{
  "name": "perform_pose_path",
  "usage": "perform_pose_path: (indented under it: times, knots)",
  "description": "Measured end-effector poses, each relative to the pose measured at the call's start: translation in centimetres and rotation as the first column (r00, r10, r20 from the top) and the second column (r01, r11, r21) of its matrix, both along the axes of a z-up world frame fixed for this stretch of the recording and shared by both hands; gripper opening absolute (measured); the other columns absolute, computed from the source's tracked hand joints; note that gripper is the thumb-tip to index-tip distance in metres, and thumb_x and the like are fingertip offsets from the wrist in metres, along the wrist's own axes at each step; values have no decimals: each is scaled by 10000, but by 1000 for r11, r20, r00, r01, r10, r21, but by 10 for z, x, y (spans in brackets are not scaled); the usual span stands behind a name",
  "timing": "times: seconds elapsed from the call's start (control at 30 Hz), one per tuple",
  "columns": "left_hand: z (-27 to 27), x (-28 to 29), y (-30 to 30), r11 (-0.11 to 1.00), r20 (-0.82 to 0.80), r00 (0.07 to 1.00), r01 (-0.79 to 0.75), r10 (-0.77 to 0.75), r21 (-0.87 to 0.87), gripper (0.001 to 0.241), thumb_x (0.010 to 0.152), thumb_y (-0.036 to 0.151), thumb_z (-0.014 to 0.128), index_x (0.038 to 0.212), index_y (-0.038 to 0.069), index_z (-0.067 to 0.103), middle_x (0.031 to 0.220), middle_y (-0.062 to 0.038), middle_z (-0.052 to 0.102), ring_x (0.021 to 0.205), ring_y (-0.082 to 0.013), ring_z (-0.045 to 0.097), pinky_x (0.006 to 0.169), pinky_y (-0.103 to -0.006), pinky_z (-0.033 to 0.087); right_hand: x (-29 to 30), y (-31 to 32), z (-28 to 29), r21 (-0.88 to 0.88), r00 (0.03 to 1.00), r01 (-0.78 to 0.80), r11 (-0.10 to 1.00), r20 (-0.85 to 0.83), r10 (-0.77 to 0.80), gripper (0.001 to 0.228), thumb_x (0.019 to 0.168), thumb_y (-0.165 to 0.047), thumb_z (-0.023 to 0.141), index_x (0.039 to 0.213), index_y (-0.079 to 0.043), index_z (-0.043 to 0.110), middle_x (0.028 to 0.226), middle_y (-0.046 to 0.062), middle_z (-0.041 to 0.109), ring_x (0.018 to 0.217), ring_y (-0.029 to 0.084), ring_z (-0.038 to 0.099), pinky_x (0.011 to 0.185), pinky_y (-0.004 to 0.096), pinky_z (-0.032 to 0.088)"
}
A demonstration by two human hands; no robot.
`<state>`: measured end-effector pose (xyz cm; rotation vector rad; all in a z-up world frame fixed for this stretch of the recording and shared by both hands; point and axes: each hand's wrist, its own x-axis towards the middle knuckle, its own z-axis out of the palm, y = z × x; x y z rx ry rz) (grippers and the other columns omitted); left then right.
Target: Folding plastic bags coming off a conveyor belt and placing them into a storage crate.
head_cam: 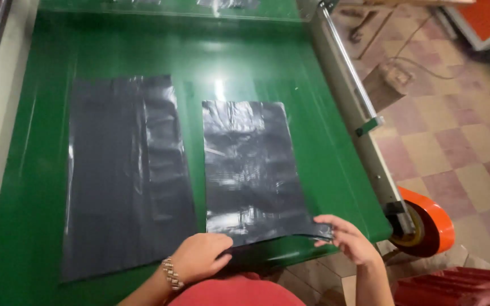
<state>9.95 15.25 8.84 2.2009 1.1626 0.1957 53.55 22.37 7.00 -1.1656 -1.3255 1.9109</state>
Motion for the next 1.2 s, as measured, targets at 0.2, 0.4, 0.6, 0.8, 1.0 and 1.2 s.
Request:
perform_pose_path:
  times: [0.2,0.4,0.6,0.8,1.0,1.2]
  knots:
    - [27,-32,57,938,298,894,-286,335,-196,205,877,319,608,932,166,733,918,-88,765,942,-351,697,814,-435,541,-37,43,-3,297,908,-34,954,409,-95,437,719,113,711,1151,53,695,762,204,700,609,295,705,576,409,600]
    - [-59,-52,201,837,321,791,-547,521,-11,276,939,360,631,1009,96,668,999,-160,730,1011,-388,676,876,-475,529,-77,189,-64,723,712,-264,638,592,-377,307,794,-254,853,843,-52,628,896,113,566,880,332,599,822,443,464]
    - [-121,-52,260,708,67,706,-707,705,11,279,977,452,594,1097,202,631,957,-72,737,993,-296,709,882,-438,551,-101,258,-122,538,562,-167,826,740,-369,314,809,-348,762,979,-93,698,934,118,686,917,333,698,787,472,556]
    - [-129,-46,271,673,-55,671,-738,740,48,320,997,506,543,1149,227,586,1052,-108,734,1006,-343,705,881,-464,563,-102,267,-127,503,467,-184,844,801,-376,294,796,-329,690,970,-94,720,908,127,706,909,369,698,781,517,555]
    - [-118,-44,263,644,-4,644,-765,765,-25,328,974,471,574,1170,211,538,1052,-139,725,1001,-356,703,877,-478,567,-137,255,-58,490,419,-333,805,842,-340,539,795,-301,776,1228,-45,583,1151,178,591,1136,413,595,962,501,509]
    - [-101,-31,238,587,172,646,-754,744,294,346,913,204,646,1206,95,497,1113,-198,619,963,-412,675,831,-496,575,-150,278,-48,271,428,-393,879,900,-86,716,707,-312,839,1249,-62,444,1222,251,600,1207,448,567,1025,547,449]
